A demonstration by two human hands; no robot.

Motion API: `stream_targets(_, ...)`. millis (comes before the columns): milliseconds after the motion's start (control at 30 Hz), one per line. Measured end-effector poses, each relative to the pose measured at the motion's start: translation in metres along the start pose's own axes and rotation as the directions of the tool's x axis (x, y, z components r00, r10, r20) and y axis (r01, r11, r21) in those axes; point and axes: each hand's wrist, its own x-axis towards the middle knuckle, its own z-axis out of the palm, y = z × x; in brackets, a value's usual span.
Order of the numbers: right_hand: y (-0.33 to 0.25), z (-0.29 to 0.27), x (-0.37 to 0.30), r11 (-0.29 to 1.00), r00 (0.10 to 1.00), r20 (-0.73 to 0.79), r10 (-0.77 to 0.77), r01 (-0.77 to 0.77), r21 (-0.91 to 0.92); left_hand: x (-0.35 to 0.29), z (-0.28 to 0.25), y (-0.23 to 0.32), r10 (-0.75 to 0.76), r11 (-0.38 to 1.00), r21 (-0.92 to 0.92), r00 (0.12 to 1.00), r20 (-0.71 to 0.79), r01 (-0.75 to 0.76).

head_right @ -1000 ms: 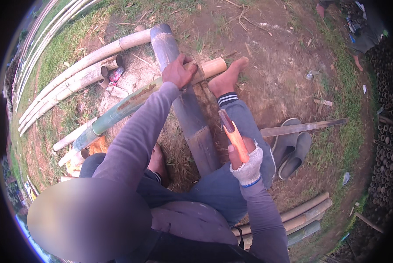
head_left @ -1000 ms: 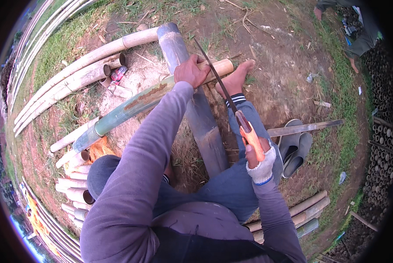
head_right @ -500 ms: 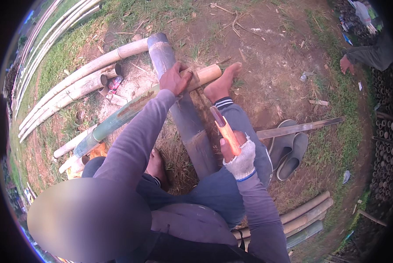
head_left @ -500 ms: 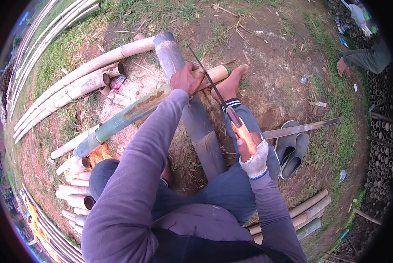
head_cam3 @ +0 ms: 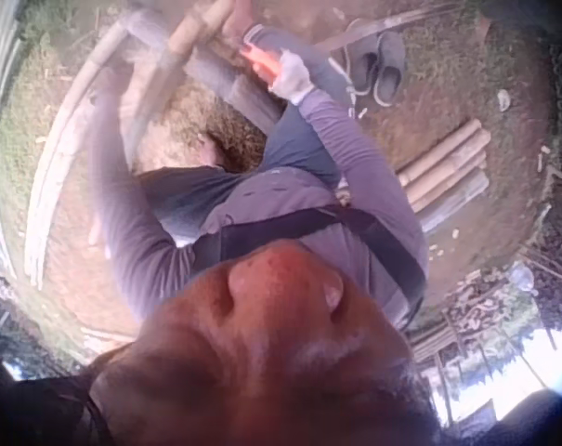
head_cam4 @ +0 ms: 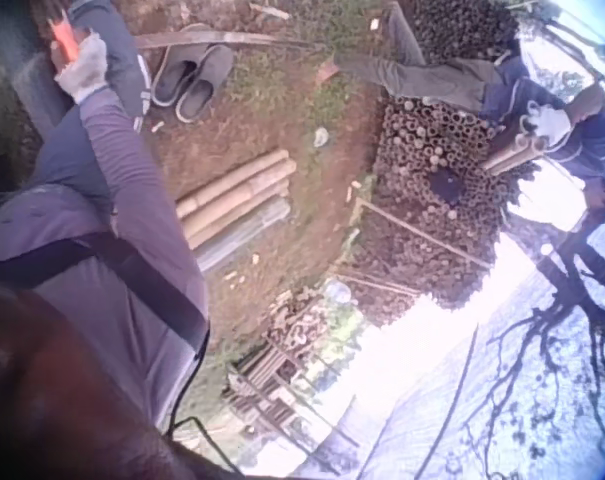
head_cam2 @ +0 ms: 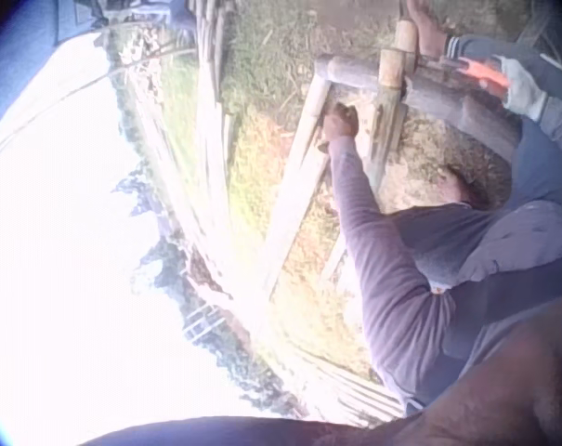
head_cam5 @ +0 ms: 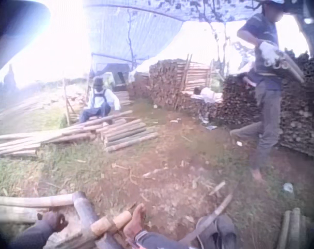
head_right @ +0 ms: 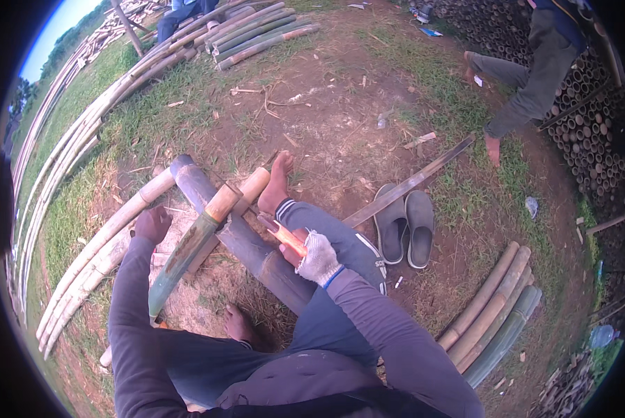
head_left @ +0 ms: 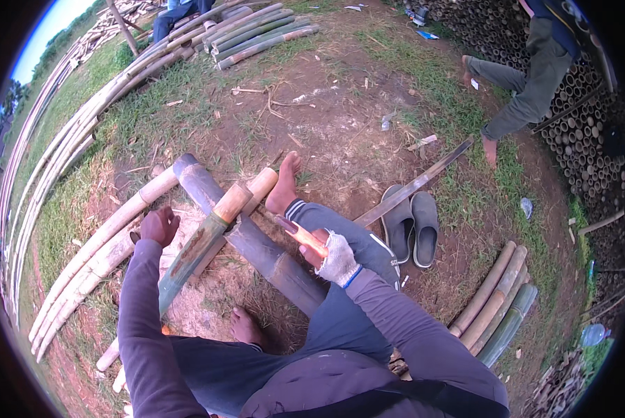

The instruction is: The person sits on the ground and uses a hand saw to cut a long bamboo pole into shorter sections. They position the bamboo on a support log, saw through it, and then measure the cut piece against another bamboo segment before continuing to cut more sections.

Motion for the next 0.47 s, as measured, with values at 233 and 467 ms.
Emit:
stream_targets(233,0.013,-0.002,-0.013,0.989,0.983,0.115,0.142,-0.146,0.025,-0.095,-0.004,-0.009,0.185,0.977,0.092,0.977,0.103,-0.194)
stream_targets(467,0.031,0.016,-0.021,0.984,0.983,0.090,0.162,-0.167,0.055,-0.112,0.042,-0.054,0.152,0.982,-0.135,0.979,0.138,-0.134)
